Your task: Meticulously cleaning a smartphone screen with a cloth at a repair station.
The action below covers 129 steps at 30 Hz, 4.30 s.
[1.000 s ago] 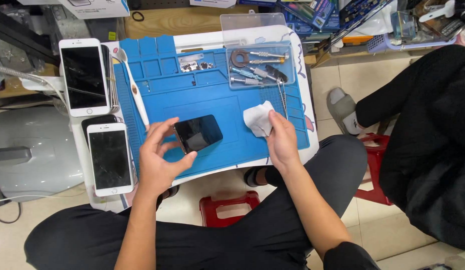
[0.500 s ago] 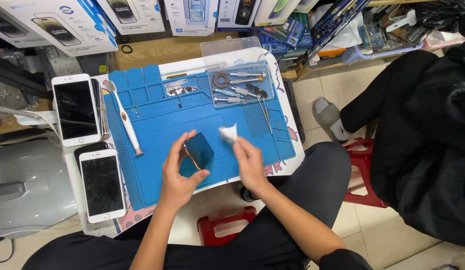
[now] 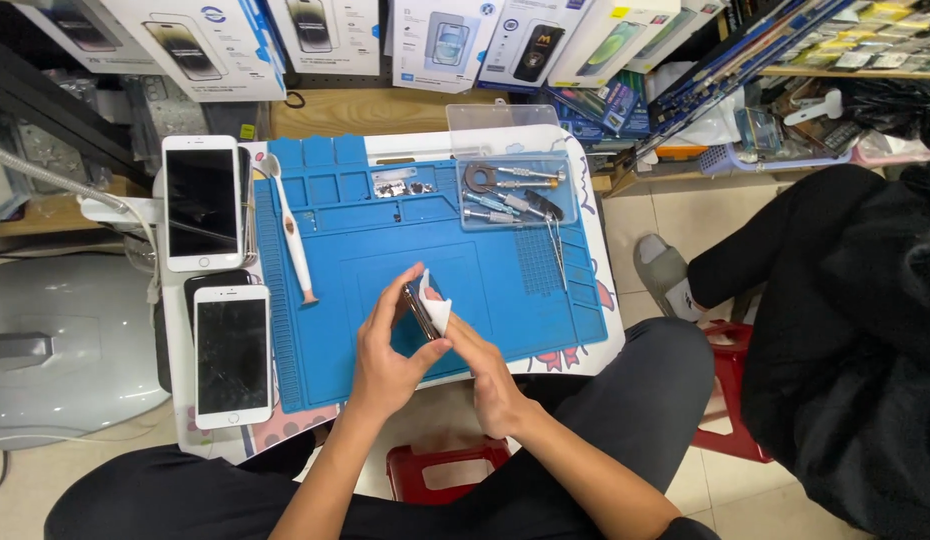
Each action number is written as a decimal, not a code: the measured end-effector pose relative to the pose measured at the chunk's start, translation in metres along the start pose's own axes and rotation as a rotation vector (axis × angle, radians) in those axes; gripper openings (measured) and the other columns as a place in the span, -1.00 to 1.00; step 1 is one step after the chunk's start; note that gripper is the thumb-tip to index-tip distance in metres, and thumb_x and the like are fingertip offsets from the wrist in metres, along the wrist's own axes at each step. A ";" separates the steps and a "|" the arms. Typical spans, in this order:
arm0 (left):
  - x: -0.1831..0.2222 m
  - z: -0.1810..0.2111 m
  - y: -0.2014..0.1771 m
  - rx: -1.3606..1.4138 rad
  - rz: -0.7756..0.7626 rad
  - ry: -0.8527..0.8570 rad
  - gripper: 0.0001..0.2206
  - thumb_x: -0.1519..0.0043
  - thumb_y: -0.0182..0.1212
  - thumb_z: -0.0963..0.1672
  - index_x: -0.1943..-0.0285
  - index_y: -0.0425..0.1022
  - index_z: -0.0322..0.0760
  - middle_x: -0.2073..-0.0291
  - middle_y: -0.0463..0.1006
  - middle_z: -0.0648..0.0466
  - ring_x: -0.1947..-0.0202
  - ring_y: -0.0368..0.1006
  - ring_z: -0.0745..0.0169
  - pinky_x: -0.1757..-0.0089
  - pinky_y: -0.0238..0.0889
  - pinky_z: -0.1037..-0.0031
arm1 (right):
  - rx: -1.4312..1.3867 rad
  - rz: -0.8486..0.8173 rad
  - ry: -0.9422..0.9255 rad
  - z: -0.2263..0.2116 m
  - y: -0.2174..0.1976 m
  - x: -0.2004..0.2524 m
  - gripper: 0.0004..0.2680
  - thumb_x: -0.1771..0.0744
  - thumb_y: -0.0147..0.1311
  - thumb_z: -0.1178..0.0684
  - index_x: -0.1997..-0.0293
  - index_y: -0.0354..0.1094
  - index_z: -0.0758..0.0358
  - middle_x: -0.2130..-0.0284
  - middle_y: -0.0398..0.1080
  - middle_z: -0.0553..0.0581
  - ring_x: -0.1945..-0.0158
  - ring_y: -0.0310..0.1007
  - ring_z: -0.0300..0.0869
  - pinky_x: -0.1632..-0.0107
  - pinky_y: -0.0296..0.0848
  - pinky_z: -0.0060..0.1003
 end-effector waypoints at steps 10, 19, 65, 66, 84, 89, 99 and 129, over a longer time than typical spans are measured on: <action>-0.006 0.009 -0.004 -0.041 0.055 0.000 -0.14 -0.08 0.52 0.09 -0.53 0.26 -0.34 -0.38 0.45 -0.19 -0.36 0.37 -0.29 -0.26 0.30 0.05 | -0.012 -0.008 0.107 0.014 -0.003 -0.021 -0.19 -0.34 -0.68 -0.56 -0.56 -0.04 0.43 -0.52 0.05 0.39 -0.52 0.07 0.28 -0.42 0.17 0.18; -0.002 0.004 -0.004 -0.022 0.078 -0.003 -0.11 -0.08 0.52 0.11 -0.58 0.23 -0.24 -0.39 0.45 -0.14 -0.40 0.35 -0.20 -0.32 0.23 0.05 | 0.016 -0.026 0.175 0.029 -0.002 -0.022 -0.26 -0.39 -0.74 -0.49 -0.58 -0.01 0.33 -0.50 0.12 0.32 -0.45 0.21 0.13 -0.36 0.28 0.11; 0.030 0.010 0.023 -0.069 -0.186 0.137 -0.27 0.01 0.49 0.12 -0.21 0.36 -0.39 -0.03 0.55 -0.12 -0.10 0.55 -0.31 -0.13 0.38 -0.15 | 0.217 0.120 -0.515 -0.032 -0.025 0.016 -0.64 -0.41 -0.06 -0.29 0.14 0.68 0.08 -0.09 0.56 0.43 -0.10 0.58 0.37 0.00 0.61 0.18; 0.035 0.002 0.025 -0.050 -0.180 0.167 -0.18 0.00 0.47 0.24 -0.20 0.33 -0.39 -0.01 0.55 -0.12 -0.11 0.55 -0.30 -0.15 0.38 -0.12 | 0.262 0.126 -0.554 -0.038 -0.021 0.018 -0.70 -0.39 0.06 -0.26 0.13 0.68 0.07 -0.09 0.57 0.41 -0.10 0.59 0.36 0.01 0.62 0.17; 0.039 0.067 -0.022 -0.357 -0.112 0.223 -0.34 -0.10 0.62 -0.09 -0.42 0.41 0.08 -0.46 0.31 -0.10 -0.42 0.37 -0.13 -0.26 0.36 0.02 | -0.038 0.287 -0.181 0.006 -0.035 0.011 -0.60 -0.53 -0.36 -0.18 -0.01 0.49 0.25 0.11 0.48 0.26 0.04 0.48 -0.03 -0.02 0.47 -0.19; 0.030 0.068 -0.037 -0.307 -0.088 0.226 -0.67 -0.17 0.49 -0.16 -0.13 0.65 -0.22 0.00 0.69 0.05 0.08 0.58 0.10 0.06 0.48 0.32 | 0.058 0.239 -0.140 0.024 -0.032 0.019 -0.68 -0.51 -0.20 -0.10 -0.10 0.49 0.31 0.09 0.58 0.16 0.07 0.55 -0.08 -0.02 0.47 -0.23; 0.028 0.031 -0.051 -0.268 -0.004 0.023 -0.84 -0.28 0.27 -0.12 0.17 0.77 -0.22 0.47 0.64 0.16 0.49 0.46 0.36 0.45 0.22 0.53 | 0.253 0.016 -0.075 0.036 -0.027 0.021 -0.81 -0.47 -0.06 0.00 0.08 0.53 0.17 0.29 0.58 -0.02 0.26 0.55 -0.18 0.12 0.30 -0.25; 0.019 -0.001 -0.032 -0.327 0.101 0.167 -0.74 -0.25 0.32 -0.20 -0.12 0.65 -0.37 0.05 0.73 -0.09 0.09 0.71 0.16 0.03 0.62 0.45 | 0.522 0.452 -0.131 0.046 -0.073 0.011 -0.73 -0.40 0.15 0.23 -0.26 0.43 0.20 -0.21 0.49 0.21 -0.37 0.43 0.12 -0.45 0.33 0.08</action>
Point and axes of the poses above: each hand's wrist, its own x-axis away from the middle knuckle, its own y-axis out of the palm, z = x × y, the point moved 10 cm from there along -x, towards the middle knuckle
